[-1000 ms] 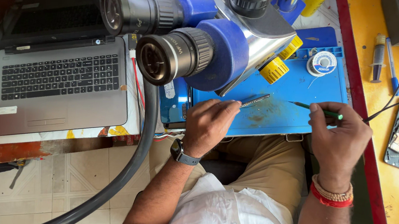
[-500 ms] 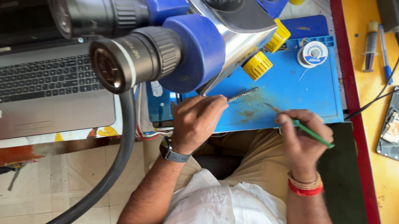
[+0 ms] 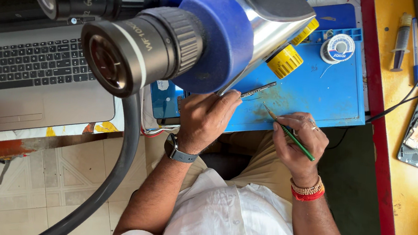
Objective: The person solders a small component onto a phone motherboard at a repair bench, holding the board with one hand and a soldering iron with the other while working under a microscope. They reposition the board and the iron repeatedly and briefly reach to a power supply on the side table before resuming soldering.
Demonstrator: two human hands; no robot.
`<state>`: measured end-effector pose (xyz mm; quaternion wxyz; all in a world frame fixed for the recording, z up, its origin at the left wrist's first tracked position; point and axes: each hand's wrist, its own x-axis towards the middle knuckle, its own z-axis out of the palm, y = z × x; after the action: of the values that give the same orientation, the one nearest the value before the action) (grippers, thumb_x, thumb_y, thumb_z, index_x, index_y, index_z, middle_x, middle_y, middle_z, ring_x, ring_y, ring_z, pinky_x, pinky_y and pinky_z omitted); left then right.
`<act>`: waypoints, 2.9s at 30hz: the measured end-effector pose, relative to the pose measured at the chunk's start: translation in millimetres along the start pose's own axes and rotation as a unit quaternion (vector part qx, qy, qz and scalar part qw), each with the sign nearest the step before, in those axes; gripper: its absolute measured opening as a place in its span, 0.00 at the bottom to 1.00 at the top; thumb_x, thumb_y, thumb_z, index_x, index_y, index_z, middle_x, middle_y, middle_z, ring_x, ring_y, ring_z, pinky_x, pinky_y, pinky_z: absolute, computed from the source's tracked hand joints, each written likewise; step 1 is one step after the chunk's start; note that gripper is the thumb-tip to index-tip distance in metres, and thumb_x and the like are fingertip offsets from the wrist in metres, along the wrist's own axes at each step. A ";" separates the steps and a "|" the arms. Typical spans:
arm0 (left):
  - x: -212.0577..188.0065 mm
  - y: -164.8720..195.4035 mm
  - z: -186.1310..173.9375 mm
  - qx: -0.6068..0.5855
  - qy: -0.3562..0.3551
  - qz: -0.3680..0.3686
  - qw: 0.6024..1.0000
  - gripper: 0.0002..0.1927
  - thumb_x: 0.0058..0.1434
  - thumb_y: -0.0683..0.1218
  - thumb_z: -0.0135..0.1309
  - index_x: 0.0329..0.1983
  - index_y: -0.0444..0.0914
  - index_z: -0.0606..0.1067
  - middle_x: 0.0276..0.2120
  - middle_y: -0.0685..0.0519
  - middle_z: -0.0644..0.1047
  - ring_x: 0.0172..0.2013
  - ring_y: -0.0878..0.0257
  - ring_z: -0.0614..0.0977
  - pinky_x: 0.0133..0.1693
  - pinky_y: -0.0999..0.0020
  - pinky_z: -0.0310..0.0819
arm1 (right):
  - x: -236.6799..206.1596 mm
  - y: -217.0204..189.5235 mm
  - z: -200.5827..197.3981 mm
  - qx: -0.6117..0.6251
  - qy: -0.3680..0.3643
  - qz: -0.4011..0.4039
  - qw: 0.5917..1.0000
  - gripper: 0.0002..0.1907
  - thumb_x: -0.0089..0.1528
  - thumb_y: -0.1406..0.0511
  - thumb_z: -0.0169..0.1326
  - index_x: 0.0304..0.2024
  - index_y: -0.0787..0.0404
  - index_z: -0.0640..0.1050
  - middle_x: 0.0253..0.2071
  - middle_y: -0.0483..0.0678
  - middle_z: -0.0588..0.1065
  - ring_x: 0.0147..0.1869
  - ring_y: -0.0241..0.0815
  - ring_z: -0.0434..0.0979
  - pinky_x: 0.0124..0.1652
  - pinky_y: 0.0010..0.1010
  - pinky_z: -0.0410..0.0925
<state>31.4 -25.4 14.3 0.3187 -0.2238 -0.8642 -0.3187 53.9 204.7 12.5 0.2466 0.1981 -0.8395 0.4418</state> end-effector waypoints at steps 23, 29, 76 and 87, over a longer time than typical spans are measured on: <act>0.0 -6.8 2.8 -0.016 0.012 0.013 1.000 0.17 0.60 0.40 0.71 0.50 0.38 0.79 0.33 0.50 0.83 0.34 0.58 0.85 0.34 0.62 0.78 | -5.1 4.1 4.9 -0.005 0.017 -0.025 1.000 0.10 0.57 0.79 0.64 0.38 0.68 0.78 0.37 0.55 0.79 0.41 0.49 0.82 0.44 0.34 0.74; 0.3 -6.5 2.7 -0.012 0.017 0.020 1.000 0.16 0.60 0.40 0.70 0.50 0.38 0.79 0.35 0.50 0.83 0.35 0.58 0.86 0.35 0.63 0.79 | -4.1 3.0 4.2 -0.006 0.005 -0.027 1.000 0.10 0.57 0.79 0.64 0.38 0.67 0.78 0.37 0.53 0.79 0.41 0.48 0.82 0.45 0.35 0.73; 1.3 -7.1 6.4 -0.019 0.023 0.016 0.999 0.15 0.61 0.41 0.70 0.50 0.38 0.80 0.39 0.49 0.84 0.39 0.58 0.86 0.38 0.64 0.80 | -2.0 4.2 7.3 -0.020 0.011 -0.055 0.998 0.11 0.57 0.79 0.65 0.38 0.66 0.78 0.37 0.52 0.80 0.41 0.47 0.81 0.45 0.35 0.72; 0.5 -6.8 6.4 -0.016 0.021 0.016 1.000 0.15 0.60 0.40 0.70 0.49 0.38 0.80 0.36 0.50 0.84 0.36 0.60 0.85 0.36 0.64 0.79 | -3.5 6.4 8.4 -0.025 0.015 -0.052 0.998 0.11 0.56 0.79 0.65 0.38 0.66 0.79 0.37 0.53 0.80 0.41 0.48 0.81 0.45 0.35 0.72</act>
<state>24.4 -25.6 8.1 0.3386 -0.2360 -0.8483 -0.3318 51.2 201.5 2.2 0.2862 0.2286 -0.8352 0.4102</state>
